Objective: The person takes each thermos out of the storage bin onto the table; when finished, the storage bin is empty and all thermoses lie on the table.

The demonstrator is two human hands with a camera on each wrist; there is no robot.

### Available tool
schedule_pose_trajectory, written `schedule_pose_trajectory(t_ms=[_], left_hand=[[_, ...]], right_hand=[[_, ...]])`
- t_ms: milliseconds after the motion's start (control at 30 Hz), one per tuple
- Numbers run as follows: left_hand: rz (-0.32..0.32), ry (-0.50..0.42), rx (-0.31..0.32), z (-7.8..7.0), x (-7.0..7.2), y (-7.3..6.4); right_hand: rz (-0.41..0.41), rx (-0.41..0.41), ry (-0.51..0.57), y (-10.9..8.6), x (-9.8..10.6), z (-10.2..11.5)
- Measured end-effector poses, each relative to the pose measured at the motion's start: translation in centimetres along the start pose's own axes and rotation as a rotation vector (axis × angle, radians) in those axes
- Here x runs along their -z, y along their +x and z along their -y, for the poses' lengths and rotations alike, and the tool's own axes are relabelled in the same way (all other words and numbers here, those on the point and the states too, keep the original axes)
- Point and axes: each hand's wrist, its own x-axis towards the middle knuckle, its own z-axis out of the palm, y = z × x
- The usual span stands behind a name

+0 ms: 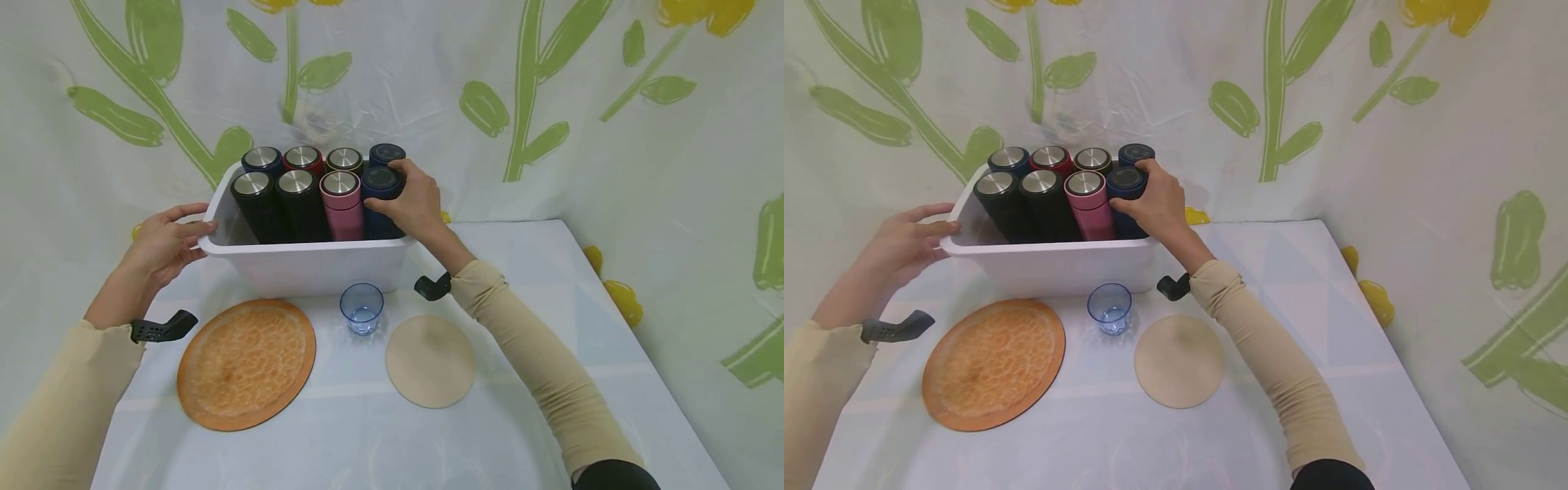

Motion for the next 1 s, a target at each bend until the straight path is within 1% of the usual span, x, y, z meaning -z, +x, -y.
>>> schedule_pose_trajectory(t_ms=[133,300,433,567,667,833,1000], left_hand=[[0.004,-0.025,0.012,-0.1,-0.1,-0.1],[-0.016,-0.042,0.041,-0.1,-0.1,-0.2],[-0.016,-0.043,0.043,0.0,-0.2,-0.2],[-0.019,-0.054,0.044,0.2,-0.1,-0.2],[-0.020,-0.065,0.045,0.3,-0.1,-0.1],[-0.018,-0.064,0.038,0.3,-0.1,-0.2],[-0.016,-0.057,0.029,0.4,0.0,-0.3]], right_hand=[[-0.019,0.015,0.003,-0.1,0.0,0.1],[-0.026,0.016,0.007,-0.1,0.1,0.3],[-0.063,0.041,0.021,-0.1,0.6,0.8],[-0.076,0.064,0.048,0.0,1.4,1.6],[-0.081,0.057,0.059,0.0,2.0,2.2],[-0.113,0.062,0.080,0.3,3.2,2.9],[-0.133,0.091,0.095,0.6,4.5,3.8]])
